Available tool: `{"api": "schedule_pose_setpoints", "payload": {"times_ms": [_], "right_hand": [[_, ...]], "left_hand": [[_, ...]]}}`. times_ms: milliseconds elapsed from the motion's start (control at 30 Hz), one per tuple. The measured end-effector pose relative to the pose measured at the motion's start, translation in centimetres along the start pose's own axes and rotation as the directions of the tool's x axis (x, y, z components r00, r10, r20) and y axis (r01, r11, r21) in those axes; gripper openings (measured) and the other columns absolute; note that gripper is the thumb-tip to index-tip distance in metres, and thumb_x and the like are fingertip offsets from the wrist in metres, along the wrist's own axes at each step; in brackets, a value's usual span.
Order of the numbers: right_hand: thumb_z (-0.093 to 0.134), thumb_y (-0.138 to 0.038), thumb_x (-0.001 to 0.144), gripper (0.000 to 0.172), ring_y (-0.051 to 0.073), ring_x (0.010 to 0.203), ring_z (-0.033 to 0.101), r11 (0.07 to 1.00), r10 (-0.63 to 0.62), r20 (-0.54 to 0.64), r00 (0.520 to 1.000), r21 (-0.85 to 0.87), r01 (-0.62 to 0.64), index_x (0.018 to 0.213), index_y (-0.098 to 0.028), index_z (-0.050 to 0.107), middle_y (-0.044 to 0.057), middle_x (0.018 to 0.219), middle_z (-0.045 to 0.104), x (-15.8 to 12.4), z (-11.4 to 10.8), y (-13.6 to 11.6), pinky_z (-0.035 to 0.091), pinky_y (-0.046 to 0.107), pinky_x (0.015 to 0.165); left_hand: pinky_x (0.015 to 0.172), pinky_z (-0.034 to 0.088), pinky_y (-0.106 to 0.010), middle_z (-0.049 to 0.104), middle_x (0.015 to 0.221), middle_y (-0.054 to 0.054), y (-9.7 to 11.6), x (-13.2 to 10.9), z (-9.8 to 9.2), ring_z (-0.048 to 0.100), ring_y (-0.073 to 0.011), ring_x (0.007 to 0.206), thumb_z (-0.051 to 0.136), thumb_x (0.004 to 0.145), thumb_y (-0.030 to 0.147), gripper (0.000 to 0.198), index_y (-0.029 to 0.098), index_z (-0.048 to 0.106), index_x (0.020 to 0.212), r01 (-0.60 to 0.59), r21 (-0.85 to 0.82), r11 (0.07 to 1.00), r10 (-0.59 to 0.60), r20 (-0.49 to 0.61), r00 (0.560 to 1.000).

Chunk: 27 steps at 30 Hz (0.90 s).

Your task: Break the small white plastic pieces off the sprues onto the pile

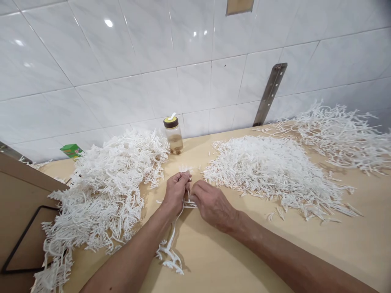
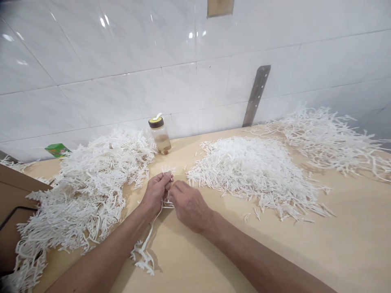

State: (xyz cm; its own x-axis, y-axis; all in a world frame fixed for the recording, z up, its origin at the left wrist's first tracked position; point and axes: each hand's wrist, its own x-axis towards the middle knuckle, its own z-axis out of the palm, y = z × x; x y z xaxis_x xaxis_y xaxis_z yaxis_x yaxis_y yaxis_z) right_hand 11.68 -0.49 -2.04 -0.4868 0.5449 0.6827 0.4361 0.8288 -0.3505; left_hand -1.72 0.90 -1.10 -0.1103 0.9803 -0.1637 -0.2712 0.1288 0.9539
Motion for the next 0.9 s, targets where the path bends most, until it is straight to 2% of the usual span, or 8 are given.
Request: {"api": "schedule_pose_setpoints", "payload": {"times_ms": [100,233,333,433,533,633,700,900], "right_hand": [[0.043,-0.012,0.096,0.017,0.017,0.077,0.054,0.999,0.022,-0.025,0.999,0.038,-0.021,0.084,-0.019,0.052,0.005,0.082,0.058,0.1,-0.5,-0.1,0.048,0.029,0.069],[0.046,-0.013,0.094,0.012,0.016,0.066,0.054,0.971,0.209,-0.196,0.958,-0.077,-0.228,0.088,-0.018,0.054,0.005,0.08,0.058,0.4,-2.6,2.5,0.046,0.029,0.06],[0.047,-0.008,0.086,0.02,0.02,0.075,0.061,0.916,0.313,-0.23,0.922,-0.184,-0.357,0.1,-0.015,0.059,0.011,0.096,0.063,0.7,-4.2,4.6,0.048,0.033,0.068],[0.052,-0.014,0.085,0.024,0.018,0.072,0.063,0.904,0.41,-0.145,0.9,-0.069,-0.423,0.107,-0.015,0.062,0.01,0.103,0.067,1.2,-5.4,4.9,0.05,0.032,0.068],[0.055,-0.03,0.091,0.023,0.016,0.073,0.065,0.871,0.469,0.085,0.879,0.117,-0.477,0.107,-0.018,0.066,0.007,0.102,0.071,1.7,-6.2,4.0,0.051,0.03,0.068],[0.058,-0.037,0.09,0.024,0.015,0.076,0.064,0.831,0.462,0.266,0.846,0.203,-0.518,0.103,-0.021,0.07,0.004,0.102,0.073,1.9,-6.6,3.4,0.05,0.029,0.07],[0.062,-0.035,0.088,0.023,0.014,0.07,0.06,0.836,0.446,0.291,0.846,0.202,-0.51,0.104,-0.022,0.071,0.004,0.098,0.072,1.9,-6.6,3.3,0.048,0.028,0.067],[0.066,-0.025,0.085,0.021,0.012,0.067,0.055,0.942,0.296,0.254,0.921,0.081,-0.325,0.104,-0.02,0.072,0.006,0.097,0.067,1.6,-6.0,3.5,0.044,0.029,0.069]], "left_hand": [[0.042,0.022,-0.019,0.045,0.047,0.007,-0.1,0.3,-0.3,0.033,-0.0052,0.04,0.077,0.07,0.051,0.04,0.016,0.058,0.073,-0.038,0.065,0.997,0.036,0.027,0.999],[0.044,0.017,-0.02,0.039,0.046,0.008,0.1,0.0,-0.1,0.026,-0.0038,0.041,0.075,0.072,0.053,0.041,0.014,0.061,0.068,-0.092,0.206,0.974,0.075,0.088,0.993],[0.046,0.017,-0.021,0.048,0.054,0.005,0.3,-0.3,0.2,0.027,-0.0038,0.045,0.077,0.069,0.052,0.042,0.013,0.063,0.068,-0.091,0.217,0.972,0.058,0.151,0.987],[0.048,0.017,-0.022,0.055,0.063,0.001,0.3,-0.5,0.3,0.031,-0.0044,0.049,0.077,0.068,0.052,0.042,0.012,0.064,0.071,-0.052,0.193,0.98,-0.001,0.268,0.964],[0.048,0.017,-0.023,0.053,0.061,0.001,0.1,-0.7,0.3,0.031,-0.0049,0.049,0.075,0.071,0.053,0.042,0.012,0.062,0.069,-0.026,0.21,0.977,-0.053,0.363,0.93],[0.048,0.016,-0.023,0.046,0.058,0.004,0.3,-1.0,0.4,0.028,-0.0048,0.048,0.074,0.073,0.051,0.041,0.014,0.058,0.068,0.002,0.235,0.972,-0.097,0.392,0.915],[0.048,0.015,-0.024,0.042,0.056,0.005,0.5,-1.2,0.6,0.026,-0.0046,0.048,0.073,0.074,0.05,0.04,0.015,0.054,0.066,0.013,0.255,0.967,-0.117,0.393,0.912],[0.048,0.016,-0.025,0.044,0.053,0.004,0.9,-1.7,0.9,0.027,-0.0059,0.047,0.066,0.077,0.047,0.039,0.016,0.052,0.059,-0.01,0.367,0.93,-0.135,0.367,0.92]]}}
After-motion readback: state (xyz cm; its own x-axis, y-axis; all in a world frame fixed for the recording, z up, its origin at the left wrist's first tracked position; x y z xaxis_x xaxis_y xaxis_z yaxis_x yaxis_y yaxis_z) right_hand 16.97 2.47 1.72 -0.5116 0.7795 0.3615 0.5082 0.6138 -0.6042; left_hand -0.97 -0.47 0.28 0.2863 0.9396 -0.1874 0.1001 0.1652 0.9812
